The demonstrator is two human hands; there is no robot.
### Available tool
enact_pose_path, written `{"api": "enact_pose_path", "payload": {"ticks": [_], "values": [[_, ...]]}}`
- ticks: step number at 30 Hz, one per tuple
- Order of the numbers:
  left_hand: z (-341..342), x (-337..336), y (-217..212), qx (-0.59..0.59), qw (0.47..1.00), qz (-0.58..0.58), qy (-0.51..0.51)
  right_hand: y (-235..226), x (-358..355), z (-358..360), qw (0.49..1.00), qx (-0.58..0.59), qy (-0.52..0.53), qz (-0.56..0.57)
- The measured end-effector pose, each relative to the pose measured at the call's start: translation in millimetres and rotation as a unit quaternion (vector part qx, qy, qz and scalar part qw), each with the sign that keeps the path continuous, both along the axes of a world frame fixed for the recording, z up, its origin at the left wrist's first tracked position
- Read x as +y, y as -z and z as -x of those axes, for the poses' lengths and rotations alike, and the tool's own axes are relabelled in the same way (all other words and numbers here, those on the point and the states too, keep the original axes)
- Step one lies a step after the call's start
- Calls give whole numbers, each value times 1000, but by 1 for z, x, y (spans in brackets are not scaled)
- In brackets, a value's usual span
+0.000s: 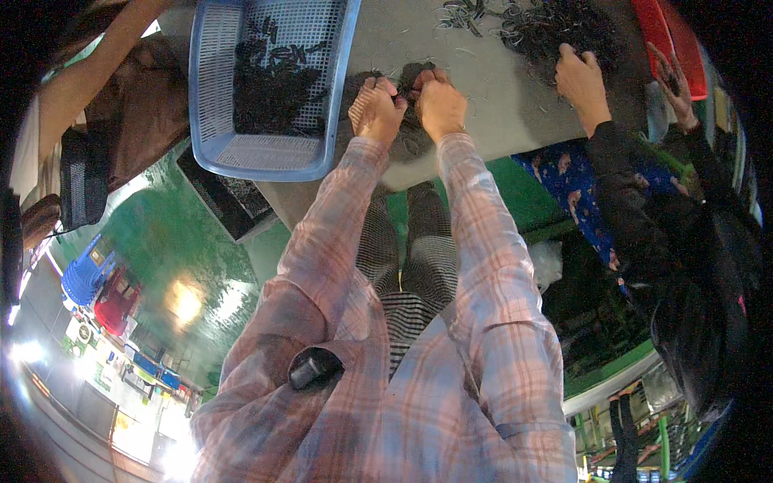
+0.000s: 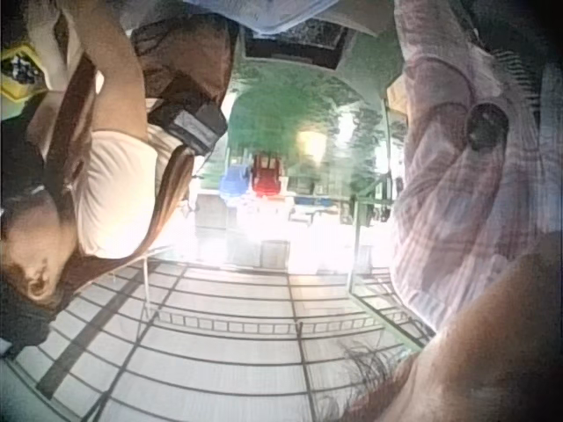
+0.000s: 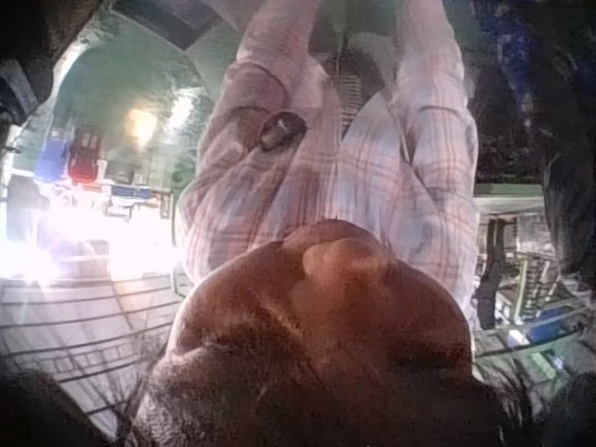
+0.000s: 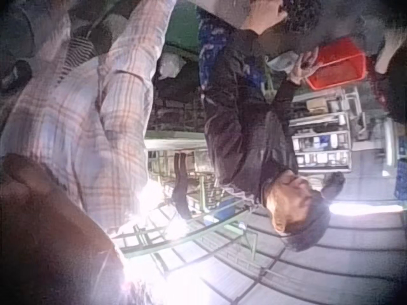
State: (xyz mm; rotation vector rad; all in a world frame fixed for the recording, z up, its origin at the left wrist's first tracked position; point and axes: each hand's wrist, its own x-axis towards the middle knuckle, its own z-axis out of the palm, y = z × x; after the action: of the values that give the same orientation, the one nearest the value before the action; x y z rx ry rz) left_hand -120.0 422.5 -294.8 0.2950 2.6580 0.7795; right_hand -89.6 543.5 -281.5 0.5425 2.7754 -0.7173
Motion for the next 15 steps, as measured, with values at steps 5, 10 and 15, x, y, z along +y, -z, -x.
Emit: {"api": "enact_pose_path", "payload": {"ticks": [5,10,15], "values": [[9,-9,-15,53,986,-154,-19,10,14,-10,999,-10,45,12],[-4,-14,-11,-92,954,-265,-104,11,23,-21,997,61,-11,39],[-7,-6,3,72,975,-199,-72,8,12,-28,997,22,-59,44]]}}
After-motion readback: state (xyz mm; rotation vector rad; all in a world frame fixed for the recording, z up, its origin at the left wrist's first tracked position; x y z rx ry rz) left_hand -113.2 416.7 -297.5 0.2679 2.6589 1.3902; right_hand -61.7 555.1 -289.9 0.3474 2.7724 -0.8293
